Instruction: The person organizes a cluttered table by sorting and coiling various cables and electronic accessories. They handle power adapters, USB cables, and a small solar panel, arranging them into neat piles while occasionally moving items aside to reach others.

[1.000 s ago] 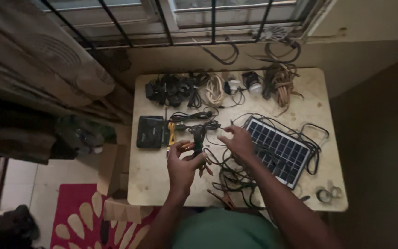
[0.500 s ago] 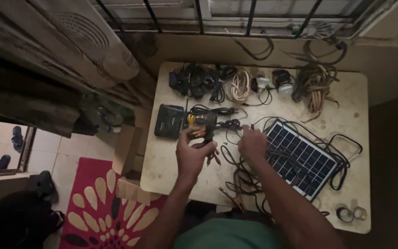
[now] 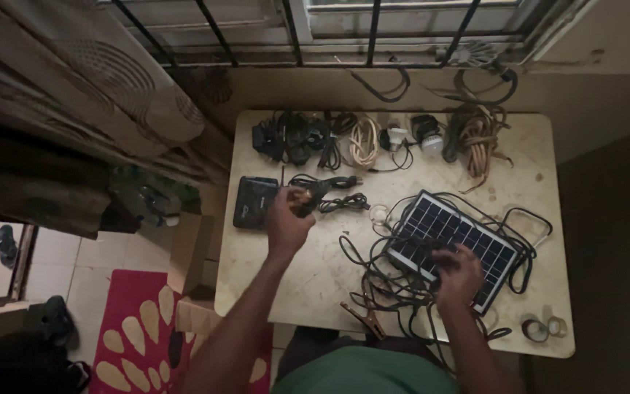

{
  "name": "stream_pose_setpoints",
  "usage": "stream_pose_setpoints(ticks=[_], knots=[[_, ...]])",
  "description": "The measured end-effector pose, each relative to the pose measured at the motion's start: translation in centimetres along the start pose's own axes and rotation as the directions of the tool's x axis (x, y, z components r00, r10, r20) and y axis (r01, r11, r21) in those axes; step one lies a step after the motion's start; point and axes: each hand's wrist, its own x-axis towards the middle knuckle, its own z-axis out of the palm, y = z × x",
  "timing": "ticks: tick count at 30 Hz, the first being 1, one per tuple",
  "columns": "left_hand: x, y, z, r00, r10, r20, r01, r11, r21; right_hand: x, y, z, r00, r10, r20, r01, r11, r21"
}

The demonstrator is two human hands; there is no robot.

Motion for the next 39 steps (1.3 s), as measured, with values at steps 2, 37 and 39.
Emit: stream_pose_setpoints(ticks=[2,37,39], knots=[[1.8,0.7,0.1,0.995,0.083,0.056,-0.087,0.994,0.067,-1.1,-1.1,-2.3,0.997,0.056,-0.055,-0.058,0.997,-0.047],[4.8,-2.8,6.8,0.873,0.408,0.269,-0.473,0.842,0.259,-6.5,-12.4,-3.7,0.965,0.120,-0.234,-0.192,0.931,-0.311],[3.0,-2.8,7.6,0.874,0.409,0.262,-0.463,0.864,0.196,-6.5,-12.6,-3.3,0.966,0.097,-0.241,-0.173,0.933,-0.317]])
